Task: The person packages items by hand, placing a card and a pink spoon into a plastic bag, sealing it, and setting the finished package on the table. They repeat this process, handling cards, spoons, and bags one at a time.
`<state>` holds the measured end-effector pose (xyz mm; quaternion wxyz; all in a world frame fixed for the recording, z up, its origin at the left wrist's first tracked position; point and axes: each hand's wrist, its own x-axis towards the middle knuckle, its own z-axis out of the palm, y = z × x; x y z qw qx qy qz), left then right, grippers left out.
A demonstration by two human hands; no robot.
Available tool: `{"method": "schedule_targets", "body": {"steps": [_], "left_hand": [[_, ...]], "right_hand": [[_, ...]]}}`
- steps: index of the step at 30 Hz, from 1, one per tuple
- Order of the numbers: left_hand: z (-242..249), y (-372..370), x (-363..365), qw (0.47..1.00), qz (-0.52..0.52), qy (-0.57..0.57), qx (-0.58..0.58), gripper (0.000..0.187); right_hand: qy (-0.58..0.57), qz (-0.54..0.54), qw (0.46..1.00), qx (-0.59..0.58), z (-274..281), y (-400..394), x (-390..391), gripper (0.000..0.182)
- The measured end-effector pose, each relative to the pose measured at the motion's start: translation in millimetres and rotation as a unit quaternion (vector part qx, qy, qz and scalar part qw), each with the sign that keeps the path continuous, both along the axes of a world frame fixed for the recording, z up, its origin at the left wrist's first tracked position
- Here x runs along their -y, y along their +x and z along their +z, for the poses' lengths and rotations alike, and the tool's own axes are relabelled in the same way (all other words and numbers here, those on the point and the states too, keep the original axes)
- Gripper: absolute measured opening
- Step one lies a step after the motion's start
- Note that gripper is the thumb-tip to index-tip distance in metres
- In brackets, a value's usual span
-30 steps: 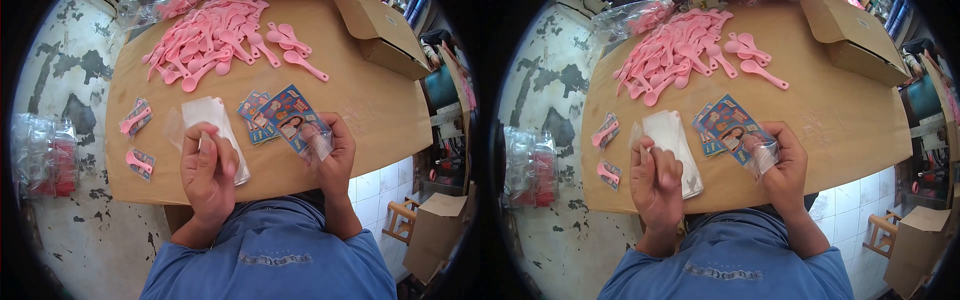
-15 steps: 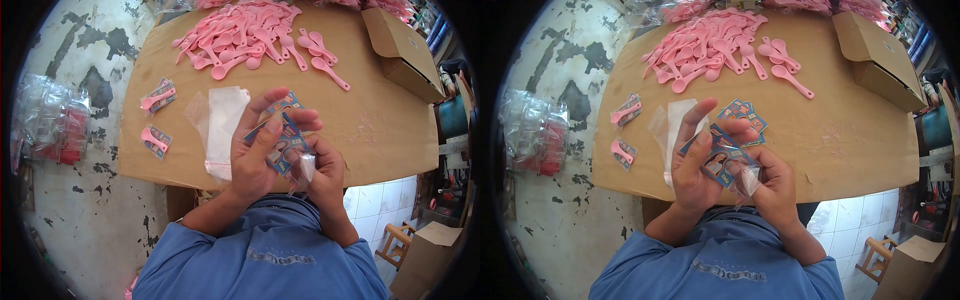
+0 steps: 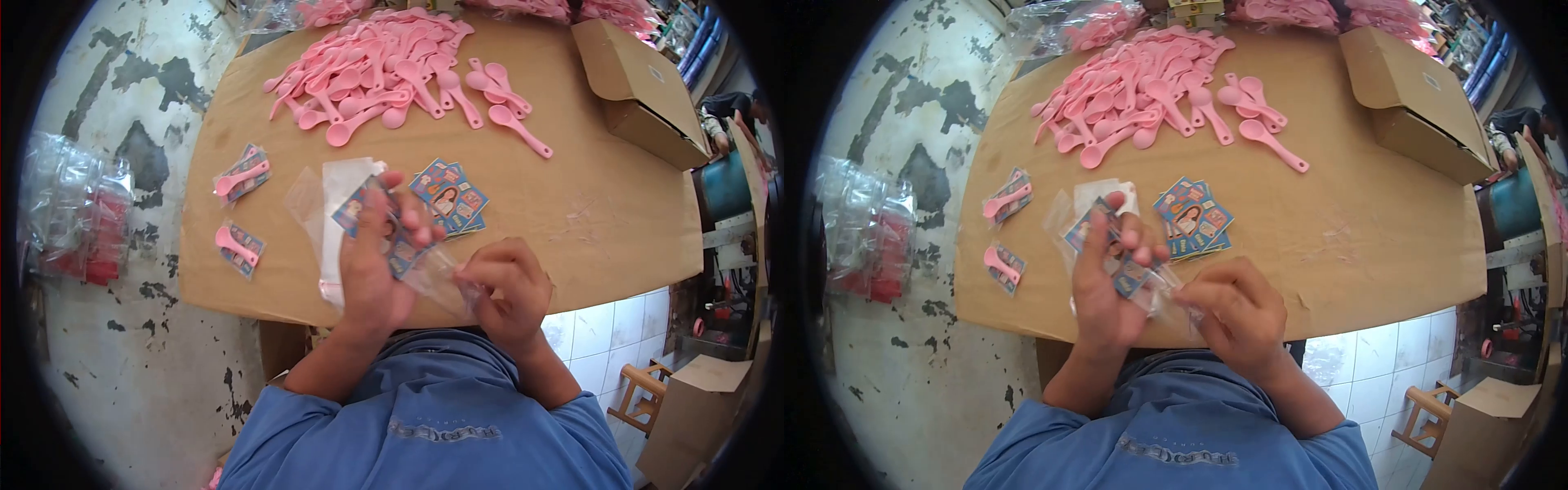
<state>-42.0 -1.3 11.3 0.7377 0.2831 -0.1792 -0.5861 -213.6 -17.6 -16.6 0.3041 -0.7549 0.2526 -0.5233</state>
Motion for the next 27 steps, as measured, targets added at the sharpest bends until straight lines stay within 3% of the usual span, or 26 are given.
{"method": "schedule_targets", "body": {"steps": [1, 4, 6, 9, 12, 15, 23, 27], "left_hand": [[-1.0, 5.5, 0.6, 1.0, -0.003, 0.002, -0.017, 0.037], [-9.5, 29.2, 0.5, 0.998, 0.028, -0.028, -0.059, 0.043], [2.5, 32.3, -0.6, 0.998, 0.055, -0.032, -0.009, 0.047], [11.4, 27.2, -6.2, 0.997, 0.059, -0.044, 0.034, 0.051], [8.9, 24.7, -12.8, 0.997, 0.025, -0.059, 0.036, 0.053], [3.3, 28.5, -15.8, 0.998, -0.01, -0.063, 0.009, 0.053], [-0.4, 40.3, -15.8, 0.998, -0.033, -0.061, 0.003, 0.054], [4.6, 47.3, -6.3, 0.997, 0.037, -0.065, -0.024, 0.064]], "right_hand": [[-0.034, -0.008, 0.999, -0.023, 3.9, -2.5, 3.8, 0.023], [0.054, -0.083, 0.992, -0.075, 10.1, -29.2, 20.1, 0.021], [0.142, -0.145, 0.963, -0.177, 32.0, -45.2, 44.6, 0.023], [0.046, -0.231, 0.91, -0.341, 29.0, -62.8, 83.9, 0.028], [0.002, -0.282, 0.868, -0.409, 13.7, -58.2, 107.7, 0.028], [0.009, -0.273, 0.858, -0.434, 5.9, -47.9, 120.6, 0.021], [0.127, -0.194, 0.92, -0.316, 5.3, -54.4, 127.9, 0.014], [0.183, -0.166, 0.931, -0.269, 13.7, -58.6, 120.5, 0.016]]}}
